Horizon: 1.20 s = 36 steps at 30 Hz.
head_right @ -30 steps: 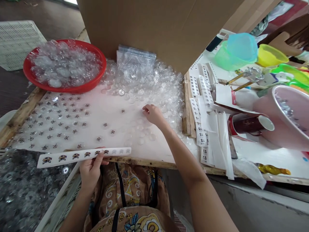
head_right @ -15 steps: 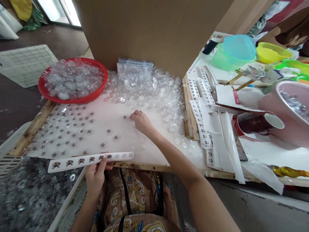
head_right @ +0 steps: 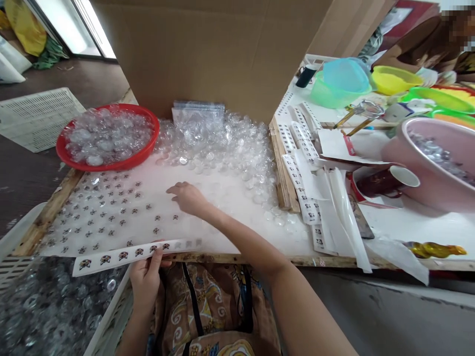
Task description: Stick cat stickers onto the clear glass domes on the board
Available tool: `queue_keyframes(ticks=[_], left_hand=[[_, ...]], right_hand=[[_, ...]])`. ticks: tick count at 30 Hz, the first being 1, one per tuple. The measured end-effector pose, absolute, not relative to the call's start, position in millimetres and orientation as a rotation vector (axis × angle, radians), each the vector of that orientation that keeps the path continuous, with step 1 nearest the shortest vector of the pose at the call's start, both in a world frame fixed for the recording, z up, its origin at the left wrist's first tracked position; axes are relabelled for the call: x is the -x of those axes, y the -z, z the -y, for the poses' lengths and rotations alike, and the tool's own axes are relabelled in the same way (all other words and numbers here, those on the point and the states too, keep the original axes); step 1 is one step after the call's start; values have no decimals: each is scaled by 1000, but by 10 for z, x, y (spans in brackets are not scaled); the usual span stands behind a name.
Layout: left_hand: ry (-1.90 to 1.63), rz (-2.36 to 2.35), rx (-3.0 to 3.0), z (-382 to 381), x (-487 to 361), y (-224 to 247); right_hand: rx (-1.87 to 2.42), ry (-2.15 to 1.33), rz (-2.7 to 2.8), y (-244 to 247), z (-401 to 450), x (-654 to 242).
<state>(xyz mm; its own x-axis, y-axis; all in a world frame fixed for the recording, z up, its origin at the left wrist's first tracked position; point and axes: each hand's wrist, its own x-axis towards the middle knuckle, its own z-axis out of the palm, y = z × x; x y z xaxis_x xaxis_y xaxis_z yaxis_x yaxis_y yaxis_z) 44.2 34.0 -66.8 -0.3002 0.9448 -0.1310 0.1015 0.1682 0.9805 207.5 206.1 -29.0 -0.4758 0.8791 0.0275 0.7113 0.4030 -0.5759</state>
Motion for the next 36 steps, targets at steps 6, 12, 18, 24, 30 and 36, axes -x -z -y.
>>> queue_keyframes(ticks=[6,12,18,24,30,36], left_hand=[[-1223,-1557,-1046,-330,-430,696],[-1233,-1559,-1060,-347,-441,650],[-1230,-1576,-1037,-351,-452,617],[-1259,-1591,-995,-355,-440,687],[-1251,-1587,-1022,-346,-416,711],[-1258,-1588,-1002,-358,-448,654]], right_hand=[[1934,-480,2062,281,-1867,-3196],[2029,-407,2053,526,-1778,-3421],[1836,-593,2069,463,-1826,-3197],[1945,-664,2038,317,-1420,-3584],[2005,-761,2096,345,-978,-3637],[1953,-647,2065,321,-1104,-3479]])
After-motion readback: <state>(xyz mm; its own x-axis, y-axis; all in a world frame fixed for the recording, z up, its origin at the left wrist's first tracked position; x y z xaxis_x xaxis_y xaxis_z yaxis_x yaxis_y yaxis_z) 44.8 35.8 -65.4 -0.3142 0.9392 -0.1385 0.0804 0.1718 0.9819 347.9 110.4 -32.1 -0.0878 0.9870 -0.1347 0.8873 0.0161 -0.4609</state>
